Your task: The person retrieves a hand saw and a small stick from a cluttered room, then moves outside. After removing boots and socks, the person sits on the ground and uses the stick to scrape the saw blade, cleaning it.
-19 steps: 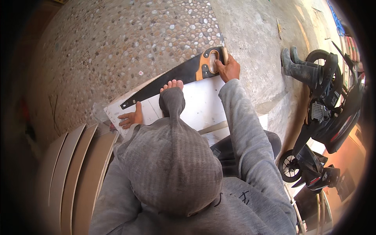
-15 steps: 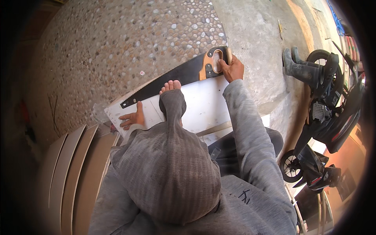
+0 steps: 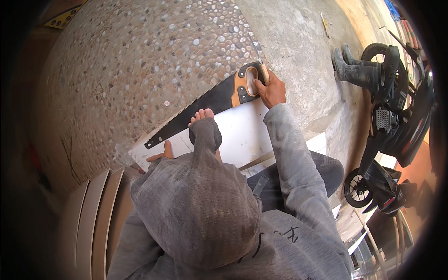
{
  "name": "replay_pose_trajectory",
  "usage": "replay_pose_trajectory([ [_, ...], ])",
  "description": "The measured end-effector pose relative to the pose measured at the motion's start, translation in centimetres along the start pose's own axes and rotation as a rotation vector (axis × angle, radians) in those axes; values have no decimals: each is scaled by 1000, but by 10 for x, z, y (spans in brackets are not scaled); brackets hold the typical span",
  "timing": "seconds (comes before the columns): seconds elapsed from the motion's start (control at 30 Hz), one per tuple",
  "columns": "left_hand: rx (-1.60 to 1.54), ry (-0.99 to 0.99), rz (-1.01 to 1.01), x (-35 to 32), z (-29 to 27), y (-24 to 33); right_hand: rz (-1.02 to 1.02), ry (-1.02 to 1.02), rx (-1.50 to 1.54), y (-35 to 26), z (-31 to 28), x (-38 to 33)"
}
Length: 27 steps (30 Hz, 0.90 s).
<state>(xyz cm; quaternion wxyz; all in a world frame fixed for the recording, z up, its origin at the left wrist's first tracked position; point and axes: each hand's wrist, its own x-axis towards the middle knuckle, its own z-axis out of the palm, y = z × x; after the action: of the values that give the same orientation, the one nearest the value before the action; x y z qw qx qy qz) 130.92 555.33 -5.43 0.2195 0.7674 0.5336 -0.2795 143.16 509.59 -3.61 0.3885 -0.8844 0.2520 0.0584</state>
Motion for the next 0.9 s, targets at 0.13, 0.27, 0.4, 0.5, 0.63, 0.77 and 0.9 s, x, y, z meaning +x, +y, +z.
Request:
replay_pose_trajectory([
  [0.13,80,-172,72,3,-36,-25,4,-32,61,-6,-4,-1],
  [0.27,95,-397,325,-27,-68,28,39,-37,56,-4,-9,-1],
  [0.4,-65,-437,639,-74,-51,171,86,-24,94,-8,-5,-2],
  [0.5,-121,-511,930,-57,3,230,110,-43,77,-18,-5,-7],
  [0.63,0,-755,1098,-78,69,294,118,-36,95,-12,-6,-1],
  [0.77,42,-922,1099,-97,105,304,112,-42,161,-17,-10,0],
  [0.9,-79,-1010,893,-105,119,311,134,-21,84,-15,-3,0],
])
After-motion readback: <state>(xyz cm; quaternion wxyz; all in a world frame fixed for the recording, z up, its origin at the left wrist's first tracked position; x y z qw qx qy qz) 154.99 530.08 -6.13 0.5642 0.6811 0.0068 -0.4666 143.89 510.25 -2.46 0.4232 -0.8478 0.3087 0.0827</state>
